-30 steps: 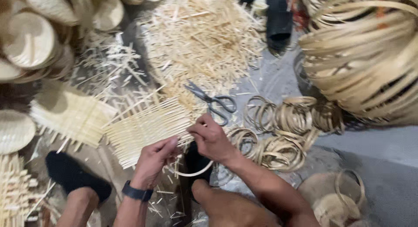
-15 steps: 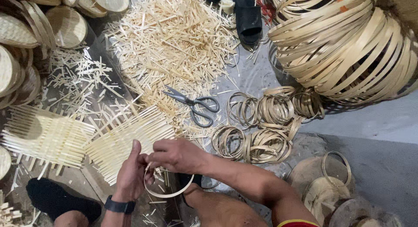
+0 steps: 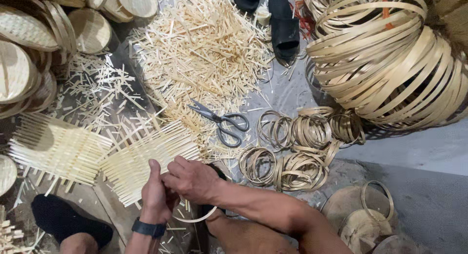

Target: The person constructs small bamboo baskets by hand, weaving thin strips around circular bases and using shears to trim excess material. They handle multiple woven pieces and stacks of finished bases while working on the floor.

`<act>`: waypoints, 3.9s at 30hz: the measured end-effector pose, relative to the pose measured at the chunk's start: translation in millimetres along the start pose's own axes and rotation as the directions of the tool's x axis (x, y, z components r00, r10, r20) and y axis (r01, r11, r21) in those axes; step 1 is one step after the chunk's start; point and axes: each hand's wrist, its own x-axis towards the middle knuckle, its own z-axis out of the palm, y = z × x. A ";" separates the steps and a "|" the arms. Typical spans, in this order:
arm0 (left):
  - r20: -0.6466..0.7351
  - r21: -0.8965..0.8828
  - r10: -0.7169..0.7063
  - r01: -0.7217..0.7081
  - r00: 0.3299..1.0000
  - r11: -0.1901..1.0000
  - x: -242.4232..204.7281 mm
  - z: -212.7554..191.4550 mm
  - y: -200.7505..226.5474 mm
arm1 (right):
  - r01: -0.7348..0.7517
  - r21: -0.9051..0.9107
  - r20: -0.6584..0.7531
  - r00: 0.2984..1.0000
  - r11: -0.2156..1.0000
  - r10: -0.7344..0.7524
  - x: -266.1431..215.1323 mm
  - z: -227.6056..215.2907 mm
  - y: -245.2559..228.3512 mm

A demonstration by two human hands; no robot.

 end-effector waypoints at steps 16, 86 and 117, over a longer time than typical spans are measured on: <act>0.302 -0.652 0.521 -0.227 0.798 0.724 -49.9 -39.6 43.2 | -0.665 0.745 0.598 0.701 0.054 0.387 30.6 -88.5 26.0; -0.320 0.655 0.748 -0.435 0.582 0.618 135.7 -107.7 -9.6 | -0.778 0.351 0.120 0.589 0.520 0.800 5.4 107.7 83.3; 0.036 0.901 0.768 -0.354 0.639 0.252 98.8 -98.4 38.0 | -0.854 0.234 0.317 0.518 0.464 0.794 27.2 85.6 92.2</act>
